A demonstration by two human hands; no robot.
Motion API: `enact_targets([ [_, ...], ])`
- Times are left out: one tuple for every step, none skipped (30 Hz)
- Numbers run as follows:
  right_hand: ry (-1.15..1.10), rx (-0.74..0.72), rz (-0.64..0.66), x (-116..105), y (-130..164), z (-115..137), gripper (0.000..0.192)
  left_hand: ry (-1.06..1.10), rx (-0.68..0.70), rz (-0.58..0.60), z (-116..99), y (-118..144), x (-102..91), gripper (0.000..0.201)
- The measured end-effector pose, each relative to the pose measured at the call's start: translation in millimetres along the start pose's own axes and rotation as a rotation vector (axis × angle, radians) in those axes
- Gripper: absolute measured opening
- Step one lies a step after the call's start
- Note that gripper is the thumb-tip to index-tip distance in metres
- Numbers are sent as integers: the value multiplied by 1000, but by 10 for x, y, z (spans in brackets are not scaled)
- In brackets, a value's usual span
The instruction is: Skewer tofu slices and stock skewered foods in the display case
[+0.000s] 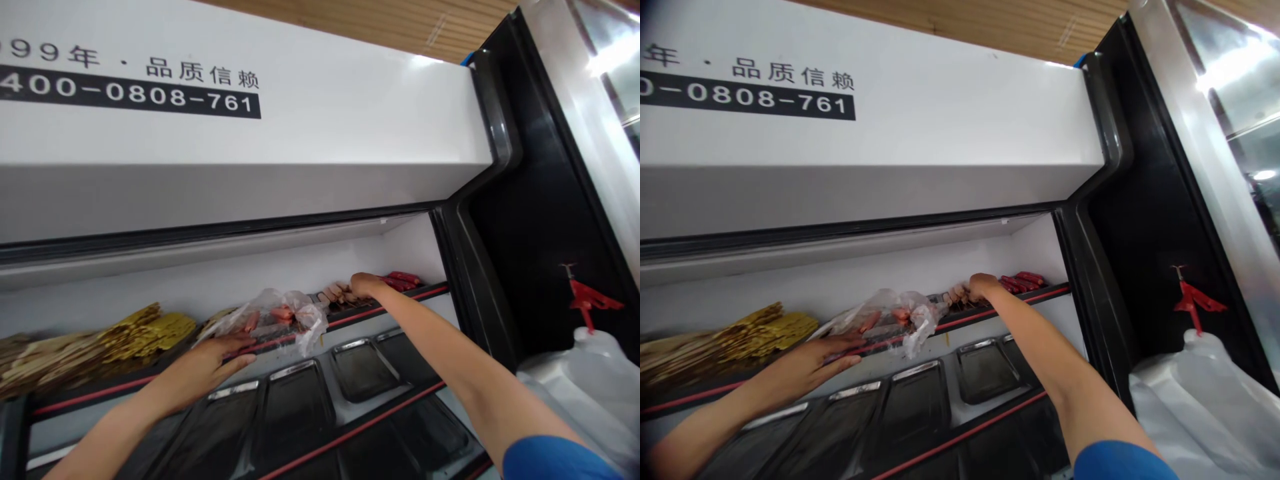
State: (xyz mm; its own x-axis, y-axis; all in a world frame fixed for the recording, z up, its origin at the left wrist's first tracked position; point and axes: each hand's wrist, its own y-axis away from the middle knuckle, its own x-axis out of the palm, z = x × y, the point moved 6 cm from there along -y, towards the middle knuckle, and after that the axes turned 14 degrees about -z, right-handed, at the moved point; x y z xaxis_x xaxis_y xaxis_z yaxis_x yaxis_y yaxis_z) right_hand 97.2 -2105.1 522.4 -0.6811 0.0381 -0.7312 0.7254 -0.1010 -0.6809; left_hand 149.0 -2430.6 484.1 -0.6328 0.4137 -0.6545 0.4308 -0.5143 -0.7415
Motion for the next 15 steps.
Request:
enact_targets([
  [7, -1, -24, 2, 11, 14, 37, 3, 6, 3, -11, 7, 2, 45],
  [14, 3, -45, 6, 26, 26, 41, 5, 8, 7, -27, 12, -1, 46],
  [20, 11, -58, 13, 44, 33, 44, 5, 6, 10, -47, 15, -14, 48],
  [25, 21, -60, 22, 64, 37, 45, 6, 1, 6, -72, 16, -42, 50],
  [29, 32, -56, 30, 84, 36, 45, 9, -9, -4, -98, 17, -87, 51],
  [34, 41, -49, 32, 103, 31, 43, 14, -23, -25, -123, 17, -148, 52],
  [37, 47, -43, 26, 121, 21, 42, 21, -42, -54, -140, 17, -223, 52],
  [40, 49, -37, 14, 137, 7, 39, 24, -67, -93, -143, 18, -308, 51],
  [43, 49, -30, -3, 154, -11, 37, 15, -97, -138, -126, 18, -393, 50],
  [44, 46, -21, -23, 169, -31, 33, -10, -138, -185, -85, 18, -473, 50],
  [44, 41, -10, -47, 184, -49, 30, -56, -191, -233, -17, 18, -542, 50],
  [42, 34, -1, -73, 199, -59, 27, -117, -250, -281, 71, 17, -598, 50],
  [39, 25, 2, -107, 211, -53, 25, -183, -309, -314, 168, 13, -632, 49],
  [37, 18, -5, -151, 222, -25, 23, -245, -363, -317, 269, 2, -637, 48],
  [33, 9, -26, -206, 232, 35, 23, -296, -412, -282, 366, -16, -610, 46],
])
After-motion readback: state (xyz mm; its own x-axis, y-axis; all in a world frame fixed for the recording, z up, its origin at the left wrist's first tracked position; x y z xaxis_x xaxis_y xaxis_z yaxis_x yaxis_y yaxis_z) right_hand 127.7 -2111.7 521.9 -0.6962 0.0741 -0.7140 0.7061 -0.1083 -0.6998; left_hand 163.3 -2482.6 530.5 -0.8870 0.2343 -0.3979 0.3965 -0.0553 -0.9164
